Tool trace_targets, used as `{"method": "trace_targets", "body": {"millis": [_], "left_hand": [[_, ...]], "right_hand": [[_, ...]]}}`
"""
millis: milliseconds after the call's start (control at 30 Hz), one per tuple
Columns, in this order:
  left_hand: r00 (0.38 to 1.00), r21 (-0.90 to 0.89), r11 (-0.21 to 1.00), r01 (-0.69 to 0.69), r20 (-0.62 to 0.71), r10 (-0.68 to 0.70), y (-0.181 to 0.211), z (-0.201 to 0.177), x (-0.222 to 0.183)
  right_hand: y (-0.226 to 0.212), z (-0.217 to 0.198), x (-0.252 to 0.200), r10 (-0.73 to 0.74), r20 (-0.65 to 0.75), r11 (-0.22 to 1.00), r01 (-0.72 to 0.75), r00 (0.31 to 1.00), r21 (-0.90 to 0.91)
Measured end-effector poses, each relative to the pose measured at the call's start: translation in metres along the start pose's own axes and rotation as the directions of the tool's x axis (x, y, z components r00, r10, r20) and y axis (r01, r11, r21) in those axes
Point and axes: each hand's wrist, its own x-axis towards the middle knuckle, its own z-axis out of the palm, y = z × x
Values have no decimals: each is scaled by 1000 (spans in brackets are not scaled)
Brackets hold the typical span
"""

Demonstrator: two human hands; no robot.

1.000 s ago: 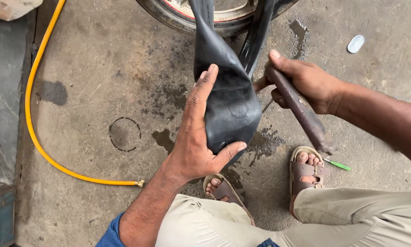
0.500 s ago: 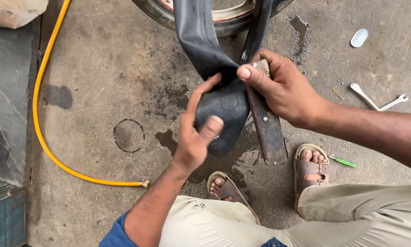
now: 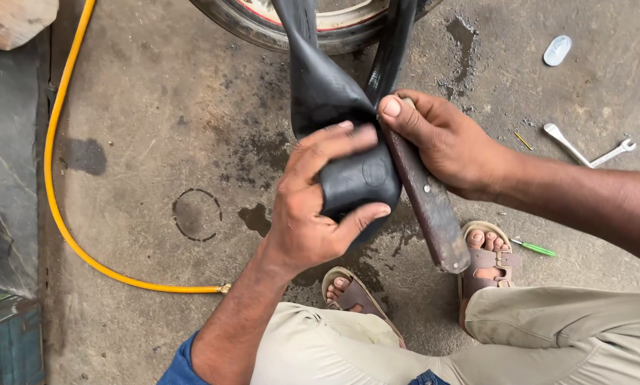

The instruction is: Roughening the surface of a puncture on a tire inner tube using a metal scraper tool.

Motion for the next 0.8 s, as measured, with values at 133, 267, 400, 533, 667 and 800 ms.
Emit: {"method": "trace_targets", "body": {"millis": [133,267,400,533,667,800], "left_hand": [[1000,44,999,3,0,-3,2,4,-3],[997,-63,998,28,-67,-33,-10,6,-13],[992,-136,986,94,-76,-105,3,5,-6],[994,-44,998,40,-96,-44,15,10,3],[989,37,999,-9,-147,15,17,14,4],[988,45,999,-8,-154,15,6,17,2]], "right_hand": [[-15,-1,-5,-38,-28,994,35,999,-104],[-48,2,-27,-225,-155,847,115,962,-519],[-63,11,-30,-438,-77,805,352,896,-478],[-61,31,-21,-388,-22,869,358,921,-341],[-48,26,-12,-410,15,834,381,912,-399],[-64,27,-17,-308,5,869,284,951,-405]]}}
